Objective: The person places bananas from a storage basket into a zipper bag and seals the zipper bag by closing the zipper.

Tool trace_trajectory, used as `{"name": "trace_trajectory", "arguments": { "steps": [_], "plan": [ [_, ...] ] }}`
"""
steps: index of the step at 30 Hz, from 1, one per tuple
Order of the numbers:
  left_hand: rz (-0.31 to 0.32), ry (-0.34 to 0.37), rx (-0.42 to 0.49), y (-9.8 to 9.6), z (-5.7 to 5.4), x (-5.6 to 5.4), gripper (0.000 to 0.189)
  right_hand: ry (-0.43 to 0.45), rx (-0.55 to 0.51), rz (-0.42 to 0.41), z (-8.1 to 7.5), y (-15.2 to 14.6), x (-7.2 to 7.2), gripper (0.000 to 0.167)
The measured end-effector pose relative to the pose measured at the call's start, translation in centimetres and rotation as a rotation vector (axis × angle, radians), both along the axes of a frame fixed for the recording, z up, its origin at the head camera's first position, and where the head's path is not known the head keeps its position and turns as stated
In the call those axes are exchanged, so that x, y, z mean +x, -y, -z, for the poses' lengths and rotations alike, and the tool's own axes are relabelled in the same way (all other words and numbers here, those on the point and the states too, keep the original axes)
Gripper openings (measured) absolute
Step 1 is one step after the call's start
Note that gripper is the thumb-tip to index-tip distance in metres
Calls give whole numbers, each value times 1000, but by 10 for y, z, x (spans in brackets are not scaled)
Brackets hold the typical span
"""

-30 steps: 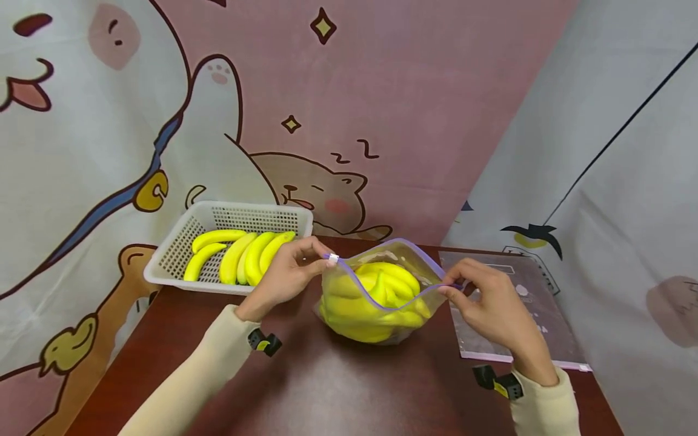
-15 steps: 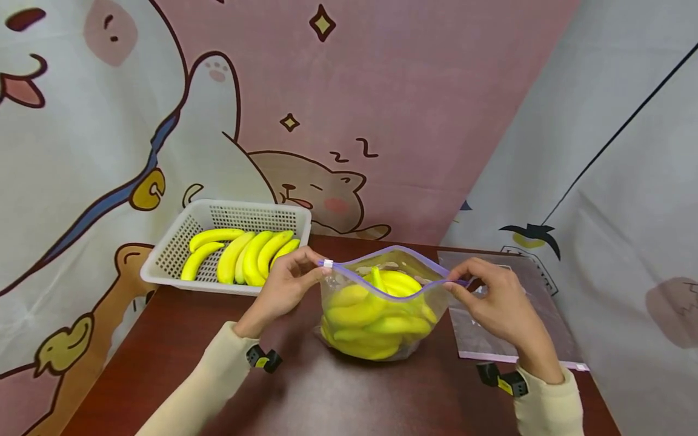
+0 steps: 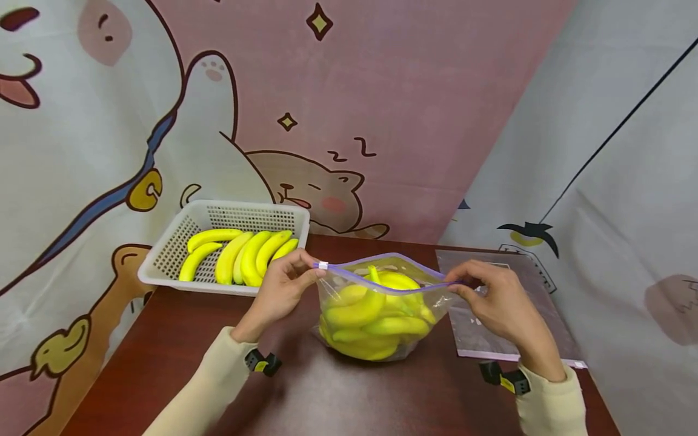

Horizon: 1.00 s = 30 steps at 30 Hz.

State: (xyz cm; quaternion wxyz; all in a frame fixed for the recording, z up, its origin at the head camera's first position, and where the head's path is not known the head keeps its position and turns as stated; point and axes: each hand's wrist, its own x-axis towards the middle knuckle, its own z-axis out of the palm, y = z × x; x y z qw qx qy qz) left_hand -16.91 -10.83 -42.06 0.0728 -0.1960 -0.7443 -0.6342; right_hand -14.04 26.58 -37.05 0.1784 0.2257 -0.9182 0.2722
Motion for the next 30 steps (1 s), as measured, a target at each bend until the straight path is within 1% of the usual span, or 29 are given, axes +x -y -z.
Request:
{"name": "trace_trajectory", "arguments": {
  "steps": [5, 9, 12, 15, 17, 19, 22, 25, 27, 30],
  "plan": [
    [-41, -13, -13, 4, 3, 3, 10, 5, -14, 33, 6, -2, -2, 28],
    [-57, -12, -10, 7, 3, 6, 11, 8, -4, 48, 8, -3, -4, 24],
    [-55, 4, 0, 7, 1, 6, 11, 8, 0, 55, 8, -3, -5, 22],
    [-37, 27, 30, 6, -1, 5, 10, 18, 7, 58, 5, -1, -4, 22],
    [-21, 33, 53, 4, -2, 4, 10, 14, 14, 44, 2, 2, -2, 23],
    [-3, 29, 72, 2, -3, 4, 9, -7, 24, 15, -3, 6, 0, 27],
    [27, 19, 90, 0, -4, 3, 8, -55, 17, -51, -11, 18, 3, 33],
    [55, 18, 96, -2, -4, 3, 8, -84, 6, -128, -17, 34, 6, 34],
    [66, 18, 91, -3, -5, 2, 8, -68, 15, -190, -20, 46, 8, 33],
    [71, 13, 69, -4, -6, 1, 8, -15, 59, -303, -20, 61, 9, 34]
  ]
}}
